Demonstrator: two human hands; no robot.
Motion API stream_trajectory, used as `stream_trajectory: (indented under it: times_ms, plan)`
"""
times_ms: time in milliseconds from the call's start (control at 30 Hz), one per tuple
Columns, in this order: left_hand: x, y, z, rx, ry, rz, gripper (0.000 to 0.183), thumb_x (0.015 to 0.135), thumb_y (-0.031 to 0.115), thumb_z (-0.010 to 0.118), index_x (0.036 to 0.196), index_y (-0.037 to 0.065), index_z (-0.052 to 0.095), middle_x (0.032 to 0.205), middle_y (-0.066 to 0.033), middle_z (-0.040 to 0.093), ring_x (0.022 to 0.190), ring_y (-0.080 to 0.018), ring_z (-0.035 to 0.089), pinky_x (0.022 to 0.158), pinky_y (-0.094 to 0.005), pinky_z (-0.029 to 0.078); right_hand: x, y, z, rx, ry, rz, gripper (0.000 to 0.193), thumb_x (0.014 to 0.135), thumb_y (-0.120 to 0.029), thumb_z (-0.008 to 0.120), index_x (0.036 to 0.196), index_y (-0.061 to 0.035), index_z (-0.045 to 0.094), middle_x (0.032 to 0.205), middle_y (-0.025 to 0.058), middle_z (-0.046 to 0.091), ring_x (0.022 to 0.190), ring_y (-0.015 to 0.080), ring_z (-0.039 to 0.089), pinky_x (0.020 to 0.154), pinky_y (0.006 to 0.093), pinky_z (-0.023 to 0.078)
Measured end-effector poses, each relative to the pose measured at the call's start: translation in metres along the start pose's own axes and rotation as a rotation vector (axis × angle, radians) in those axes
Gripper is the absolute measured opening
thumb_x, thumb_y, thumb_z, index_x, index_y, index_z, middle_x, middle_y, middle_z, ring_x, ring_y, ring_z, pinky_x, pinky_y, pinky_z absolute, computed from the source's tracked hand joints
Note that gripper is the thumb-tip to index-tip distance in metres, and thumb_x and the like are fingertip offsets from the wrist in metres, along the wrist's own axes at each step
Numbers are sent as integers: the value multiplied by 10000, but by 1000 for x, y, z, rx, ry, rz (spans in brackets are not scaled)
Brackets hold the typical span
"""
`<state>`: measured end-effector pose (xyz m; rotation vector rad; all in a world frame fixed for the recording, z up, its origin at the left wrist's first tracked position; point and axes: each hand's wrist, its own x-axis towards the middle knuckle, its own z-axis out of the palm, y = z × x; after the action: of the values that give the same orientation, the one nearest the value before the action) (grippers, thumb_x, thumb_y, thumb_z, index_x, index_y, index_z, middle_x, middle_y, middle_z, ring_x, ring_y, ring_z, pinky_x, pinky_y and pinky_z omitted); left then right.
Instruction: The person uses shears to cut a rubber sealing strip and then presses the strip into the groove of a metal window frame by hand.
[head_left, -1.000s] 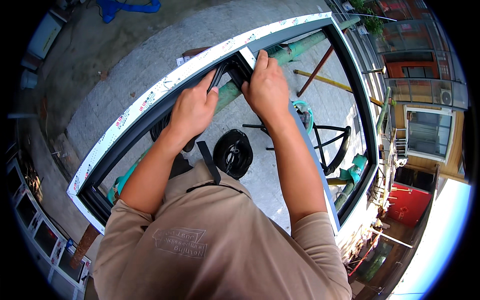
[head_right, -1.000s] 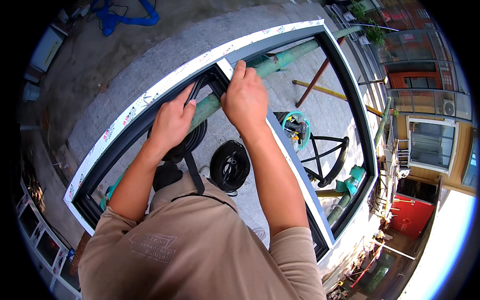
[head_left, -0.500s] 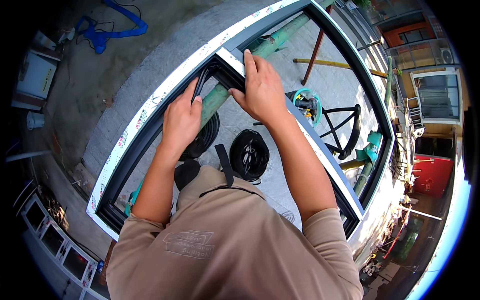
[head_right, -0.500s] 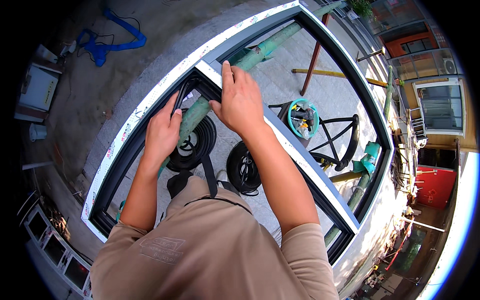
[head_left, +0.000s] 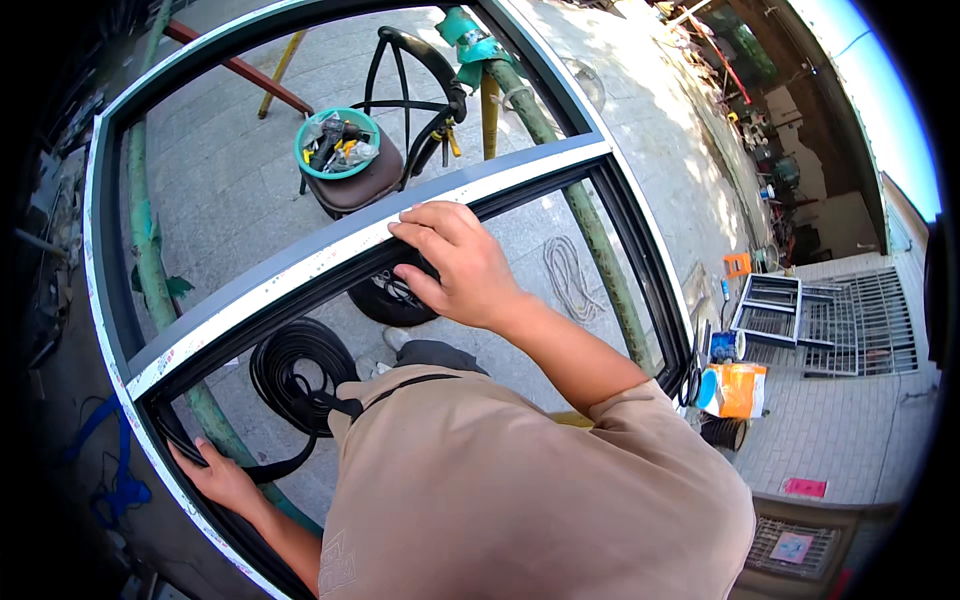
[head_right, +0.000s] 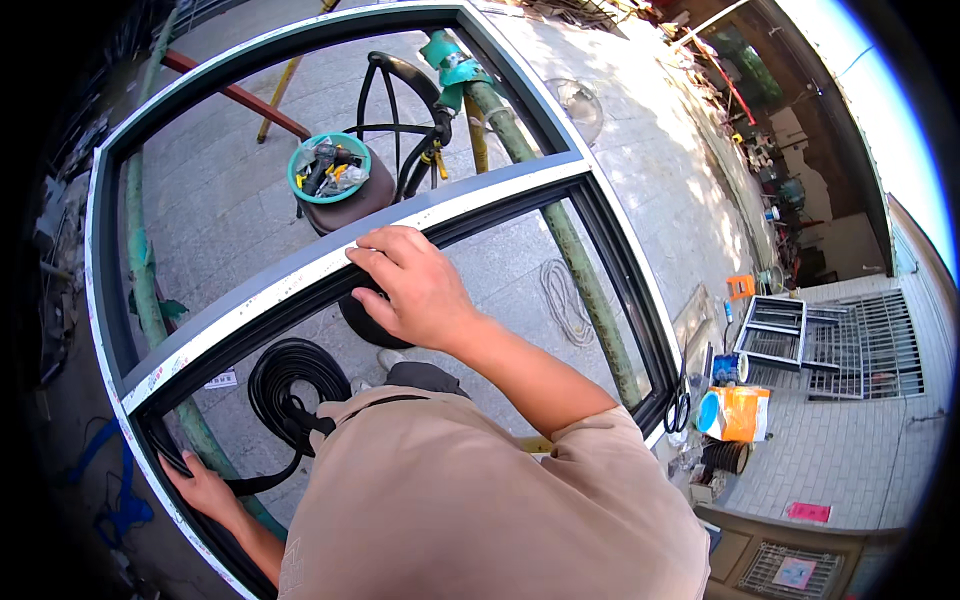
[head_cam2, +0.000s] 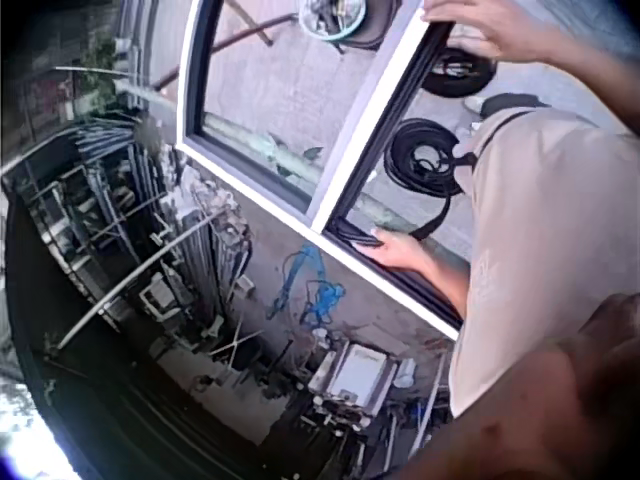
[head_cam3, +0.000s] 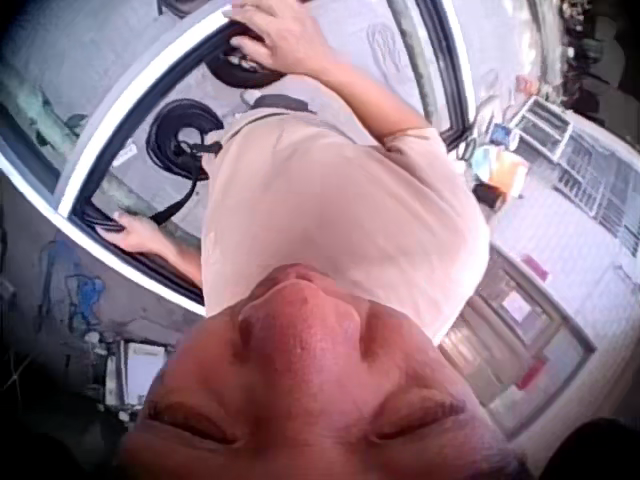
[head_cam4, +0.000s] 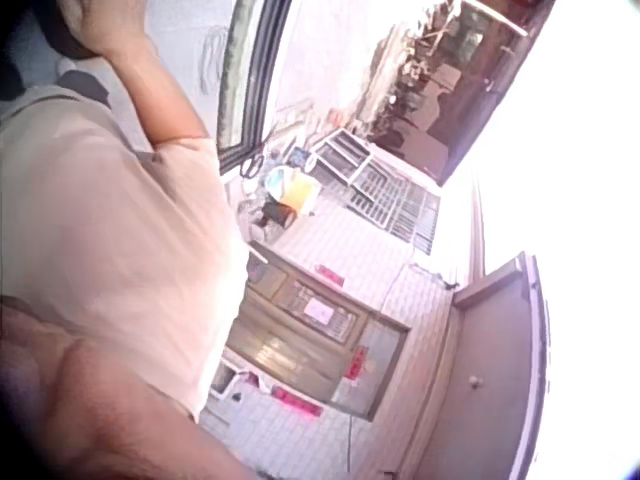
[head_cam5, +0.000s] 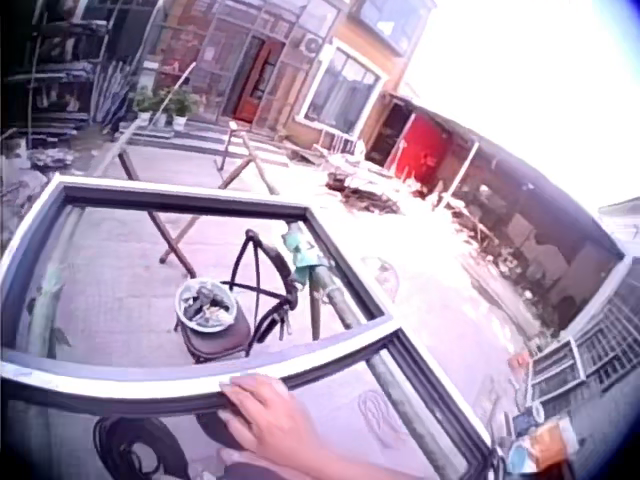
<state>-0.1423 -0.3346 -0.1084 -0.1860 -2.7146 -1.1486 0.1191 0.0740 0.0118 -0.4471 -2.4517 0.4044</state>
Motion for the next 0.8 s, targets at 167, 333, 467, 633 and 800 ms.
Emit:
stream_trajectory:
  times_ms: [167,333,467,633,800]
  plan:
    - [16,-26,-1,35,-8,-17,647,1171,285,677,1698,-50,507,1600,-268,645,1301,-370,679,1078,-413,533,-66,61,-111,-450,212,318,357,932,-167,900,1262,-67,808,1209,138,787,1129,364,752,973,463,618]
    - [21,-12,-7,58,-38,-86,707,1175,350,686,1737,-17,462,1467,-274,705,1009,-319,727,778,-393,587,-157,91,-242,-950,133,1070,386,1040,-420,798,1234,-87,816,1067,169,803,1023,388,789,884,506,614]
    - [22,-13,-2,61,-30,-128,723,1157,369,717,1734,5,476,1543,-281,676,1055,-358,751,837,-412,632,-284,104,-341,-1082,-223,1592,573,999,-528,758,1239,-12,825,1243,309,818,1218,471,780,1083,564,598]
    - [15,1,-2,45,-12,-110,663,1197,291,661,1757,13,439,1436,-239,710,993,-281,693,808,-372,576,-375,69,-363,-826,-585,1893,640,971,-514,817,1188,88,828,1279,360,790,1226,497,771,1073,535,597]
    - [14,2,-2,21,-50,-98,680,1199,306,657,1764,10,422,1506,-242,678,1066,-298,702,845,-376,585,-426,81,-353,-777,-661,1854,585,1068,-481,646,1224,48,840,1356,329,771,1296,486,745,1135,521,583]
